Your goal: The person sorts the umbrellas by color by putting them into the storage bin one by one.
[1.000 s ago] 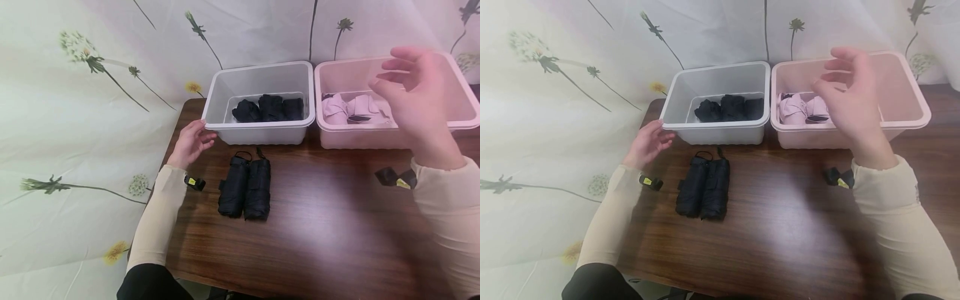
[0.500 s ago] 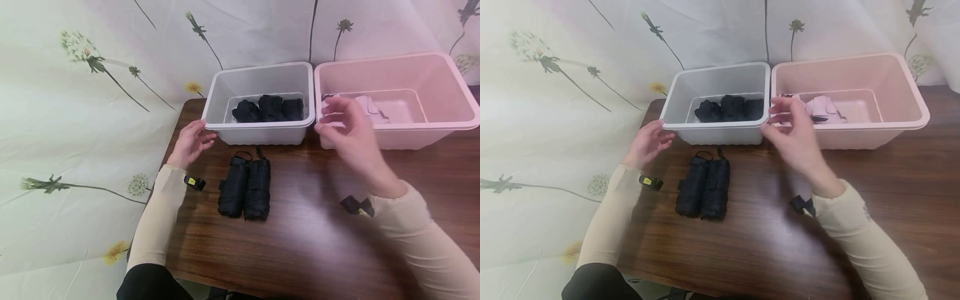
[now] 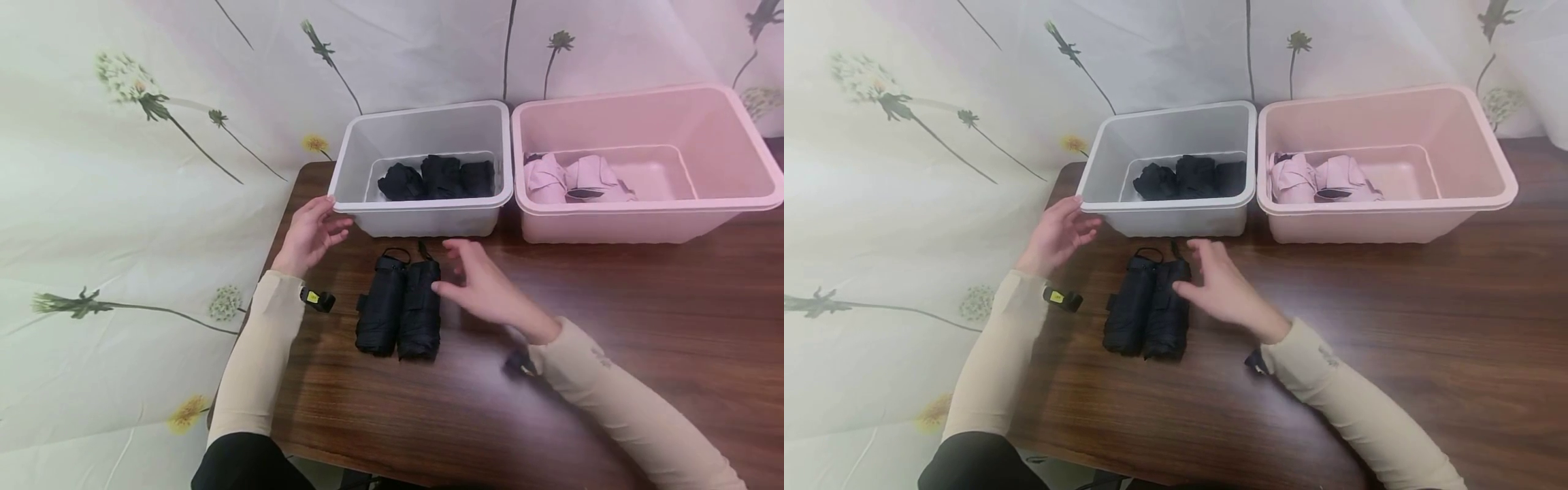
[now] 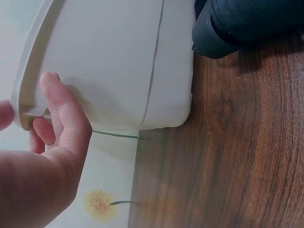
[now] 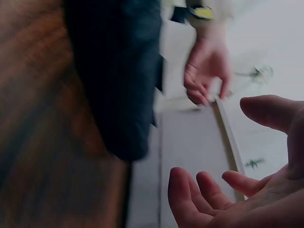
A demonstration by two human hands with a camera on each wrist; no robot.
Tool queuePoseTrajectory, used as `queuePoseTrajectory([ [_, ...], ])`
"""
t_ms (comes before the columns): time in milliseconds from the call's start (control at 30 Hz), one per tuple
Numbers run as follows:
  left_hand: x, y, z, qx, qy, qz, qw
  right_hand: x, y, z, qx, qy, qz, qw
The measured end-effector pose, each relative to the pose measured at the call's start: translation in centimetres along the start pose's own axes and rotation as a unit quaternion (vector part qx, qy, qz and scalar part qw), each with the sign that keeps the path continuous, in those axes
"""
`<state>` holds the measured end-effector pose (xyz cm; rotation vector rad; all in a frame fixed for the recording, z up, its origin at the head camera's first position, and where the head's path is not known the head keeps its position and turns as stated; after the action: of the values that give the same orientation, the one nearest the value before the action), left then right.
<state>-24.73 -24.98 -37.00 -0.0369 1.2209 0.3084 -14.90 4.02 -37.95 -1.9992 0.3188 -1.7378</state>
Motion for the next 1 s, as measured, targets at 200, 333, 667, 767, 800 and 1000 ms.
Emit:
queuePoseTrajectory([
  [200, 0.0, -0.1, -0.1, 0.000, 0.002, 0.003, 1.0000, -0.3, 3.5, 0.6, 0.031, -0.004, 0.066, 0.9974],
  [333, 0.0, -0.1, -0.2, 0.000, 0.000, 0.006, 1.0000, -0.6, 5.3, 0.9, 0.055, 0.009, 0.110, 0.9924],
  [667, 0.0, -0.1, 0.0, 0.000, 0.001, 0.004, 1.0000, 0.1, 7.4, 1.9, 0.087, 0.001, 0.201, 0.9757],
  [767, 0.0, -0.1, 0.0, 0.001, 0.002, 0.006, 1.0000, 0.3, 7.5, 2.0, 0.092, -0.003, 0.219, 0.9713],
  [800, 0.0, -0.1, 0.0, 0.001, 0.002, 0.006, 1.0000, 0.3, 7.6, 2.0, 0.092, -0.003, 0.221, 0.9709],
  [1000, 0.1, 0.0, -0.1, 0.003, 0.004, 0.009, 0.9999, 0.3, 7.3, 1.8, 0.104, 0.012, 0.221, 0.9698],
])
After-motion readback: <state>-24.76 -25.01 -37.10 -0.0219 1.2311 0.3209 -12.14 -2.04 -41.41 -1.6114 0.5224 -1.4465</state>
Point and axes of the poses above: each hand's wrist, its own z-axis away from the middle knuckle, its own y-axis out of the palm, x = y × z, the point moved 5 cm from there along -z, towards the middle knuckle, and after that the axes turned 13 degrees about -x, right-handed, at the moved point
